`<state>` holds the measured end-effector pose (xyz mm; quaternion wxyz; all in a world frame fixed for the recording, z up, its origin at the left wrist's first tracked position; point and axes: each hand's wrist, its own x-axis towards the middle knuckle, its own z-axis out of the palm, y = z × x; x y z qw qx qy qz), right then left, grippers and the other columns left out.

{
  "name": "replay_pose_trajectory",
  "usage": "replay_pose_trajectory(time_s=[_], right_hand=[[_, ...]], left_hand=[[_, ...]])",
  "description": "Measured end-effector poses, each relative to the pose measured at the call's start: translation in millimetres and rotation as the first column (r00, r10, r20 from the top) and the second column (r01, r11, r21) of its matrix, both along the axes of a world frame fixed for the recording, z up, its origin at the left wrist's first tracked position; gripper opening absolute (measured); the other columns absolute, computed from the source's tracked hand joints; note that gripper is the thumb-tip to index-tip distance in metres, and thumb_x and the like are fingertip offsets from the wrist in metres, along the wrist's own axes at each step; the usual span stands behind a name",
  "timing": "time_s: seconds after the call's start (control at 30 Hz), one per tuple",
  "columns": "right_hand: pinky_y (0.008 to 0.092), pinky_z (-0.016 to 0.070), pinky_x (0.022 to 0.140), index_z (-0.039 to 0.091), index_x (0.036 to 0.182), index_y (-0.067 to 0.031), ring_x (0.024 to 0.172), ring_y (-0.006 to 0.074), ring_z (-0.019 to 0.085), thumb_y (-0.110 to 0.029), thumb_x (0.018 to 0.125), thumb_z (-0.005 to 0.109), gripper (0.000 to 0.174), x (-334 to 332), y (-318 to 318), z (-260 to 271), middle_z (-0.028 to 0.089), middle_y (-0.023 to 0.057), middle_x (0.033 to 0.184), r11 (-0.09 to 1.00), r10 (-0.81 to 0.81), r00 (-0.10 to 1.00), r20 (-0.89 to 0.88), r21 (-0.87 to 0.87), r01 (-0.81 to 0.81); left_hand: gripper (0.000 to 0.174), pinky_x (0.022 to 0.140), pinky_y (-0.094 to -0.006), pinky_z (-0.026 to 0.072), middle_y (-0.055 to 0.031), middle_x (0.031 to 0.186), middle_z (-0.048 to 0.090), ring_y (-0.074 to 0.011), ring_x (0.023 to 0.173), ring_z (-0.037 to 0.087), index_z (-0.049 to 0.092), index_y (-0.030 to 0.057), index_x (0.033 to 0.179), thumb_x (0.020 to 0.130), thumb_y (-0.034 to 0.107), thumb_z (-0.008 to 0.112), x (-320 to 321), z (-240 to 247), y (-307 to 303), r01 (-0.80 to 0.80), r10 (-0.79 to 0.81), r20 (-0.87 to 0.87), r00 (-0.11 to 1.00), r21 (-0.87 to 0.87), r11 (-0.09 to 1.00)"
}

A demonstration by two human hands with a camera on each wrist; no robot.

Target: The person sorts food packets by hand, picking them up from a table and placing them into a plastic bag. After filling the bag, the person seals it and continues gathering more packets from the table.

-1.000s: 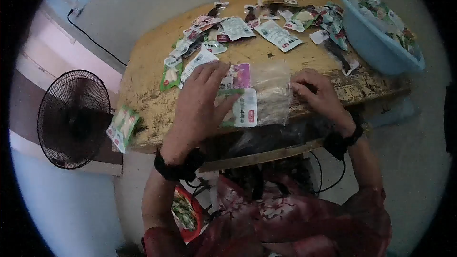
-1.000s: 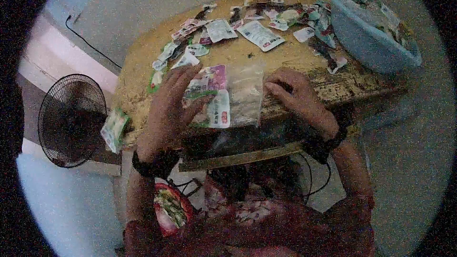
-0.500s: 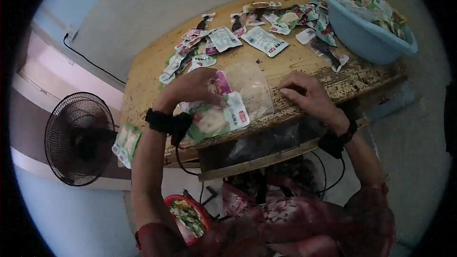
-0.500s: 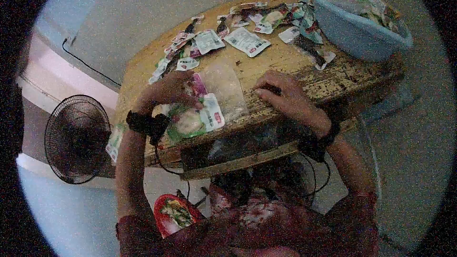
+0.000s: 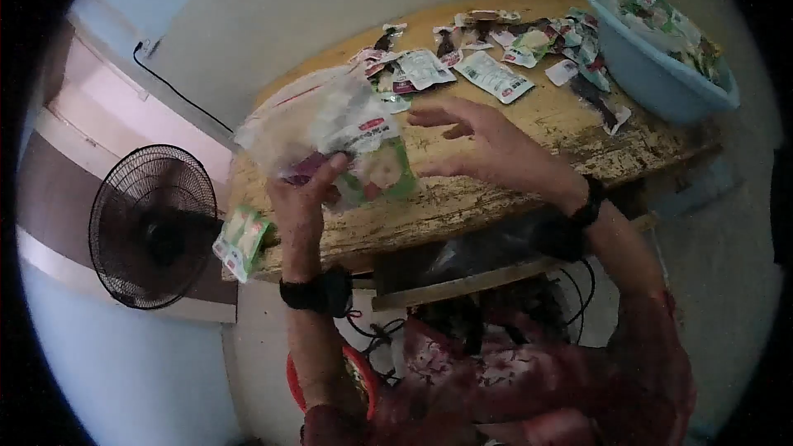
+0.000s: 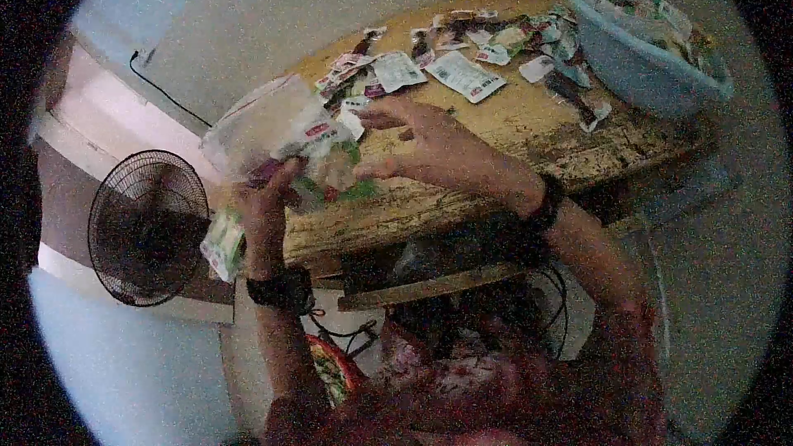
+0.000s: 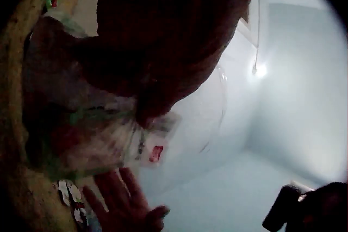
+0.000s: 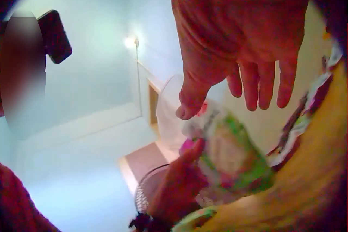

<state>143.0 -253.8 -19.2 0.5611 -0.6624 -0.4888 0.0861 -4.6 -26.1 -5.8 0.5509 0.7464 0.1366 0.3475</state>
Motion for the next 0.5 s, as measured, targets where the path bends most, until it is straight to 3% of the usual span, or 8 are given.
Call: replay_pose_trajectory(time_s=[0.03, 0.13, 0.2, 0.3, 0.4, 0.47, 0.5], right_hand=[[0.0359, 0.0474, 0.101, 0.059, 0.132, -0.0036, 0.12, 0.0201, 0.06, -0.022, 0.087, 0.075, 0.052, -1, 14, 7, 0.063, 0.0116, 0.125, 0.999, 0.045, 0.999, -0.007, 0.021, -0.044], [0.0324, 0.0484, 0.099, 0.061, 0.127, -0.0021, 0.114, 0.016, 0.061, -0.017, 0.091, 0.072, 0.041, 4, 50, 10, 0.065, 0.0082, 0.118, 0.986, 0.165, 0.983, -0.076, 0.037, -0.163], [0.0303, 0.049, 0.097, 0.063, 0.123, -0.001, 0.108, 0.0126, 0.061, -0.014, 0.093, 0.069, 0.032, 14, 65, 10, 0.066, 0.0051, 0.112, 0.959, 0.278, 0.956, -0.097, -0.018, -0.281], [0.0284, 0.0494, 0.093, 0.065, 0.114, -0.0001, 0.101, 0.0083, 0.06, -0.01, 0.097, 0.064, 0.02, 15, 75, 10, 0.066, 0.0009, 0.104, 0.978, 0.207, 0.974, -0.096, 0.029, -0.205], [0.0301, 0.0493, 0.09, 0.066, 0.107, -0.0035, 0.099, 0.0119, 0.06, -0.016, 0.098, 0.063, 0.016, 17, 82, 3, 0.066, 0.0034, 0.103, 0.964, 0.248, 0.963, -0.109, 0.129, -0.234], [0.03, 0.0489, 0.092, 0.066, 0.106, -0.0025, 0.1, 0.0132, 0.061, -0.015, 0.099, 0.061, 0.015, 19, 81, 3, 0.065, 0.0034, 0.102, 0.969, 0.226, 0.972, -0.069, 0.121, -0.216], [0.0305, 0.0493, 0.092, 0.066, 0.106, -0.0023, 0.101, 0.0136, 0.061, -0.015, 0.099, 0.061, 0.015, 20, 82, 2, 0.065, 0.0035, 0.102, 0.973, 0.209, 0.976, -0.061, 0.116, -0.201]], left_hand=[[0.025, 0.046, -0.0249, 0.0435, -0.0044, 0.076, 0.066, -0.0108, 0.058, 0.059, 0.066, 0.001, 0.089, 0.074, 0.01, 0.084, -1, -1, -10, -0.024, 0.029, 0.097, 0.995, -0.059, 0.998], [0.027, 0.046, -0.0249, 0.0438, -0.0052, 0.077, 0.066, -0.0124, 0.057, 0.059, 0.065, 0.0007, 0.094, 0.076, 0.009, 0.083, -5, -22, -8, -0.036, 0.044, 0.085, 0.995, -0.093, 0.995], [0.039, 0.052, -0.0242, 0.0464, -0.0058, 0.084, 0.068, -0.0128, 0.065, 0.061, 0.064, -0.001, 0.107, 0.075, 0.008, 0.084, -12, -28, -1, 0.007, -0.005, 0.016, 1.0, -0.12, 0.993], [0.049, 0.058, -0.0249, 0.0492, -0.0069, 0.094, 0.069, -0.0134, 0.076, 0.064, 0.062, -0.0018, 0.118, 0.075, 0.009, 0.084, -19, -26, 3, 0.055, -0.052, 0.029, 0.998, -0.115, 0.992], [0.055, 0.066, -0.027, 0.0518, -0.0079, 0.102, 0.069, -0.0141, 0.084, 0.065, 0.06, -0.0018, 0.124, 0.075, 0.01, 0.084, -26, -13, -6, 0.109, -0.111, -0.005, 0.994, -0.12, 0.987], [0.059, 0.069, -0.0282, 0.0527, -0.0085, 0.105, 0.069, -0.0143, 0.088, 0.065, 0.058, -0.0016, 0.127, 0.076, 0.011, 0.084, -26, -19, 11, 0.215, -0.231, -0.119, 0.966, -0.133, 0.968], [0.058, 0.07, -0.0281, 0.0525, -0.0083, 0.105, 0.069, -0.0139, 0.088, 0.065, 0.058, -0.0013, 0.127, 0.076, 0.012, 0.084, -26, -21, 11, 0.181, -0.198, -0.113, 0.974, -0.142, 0.973]])
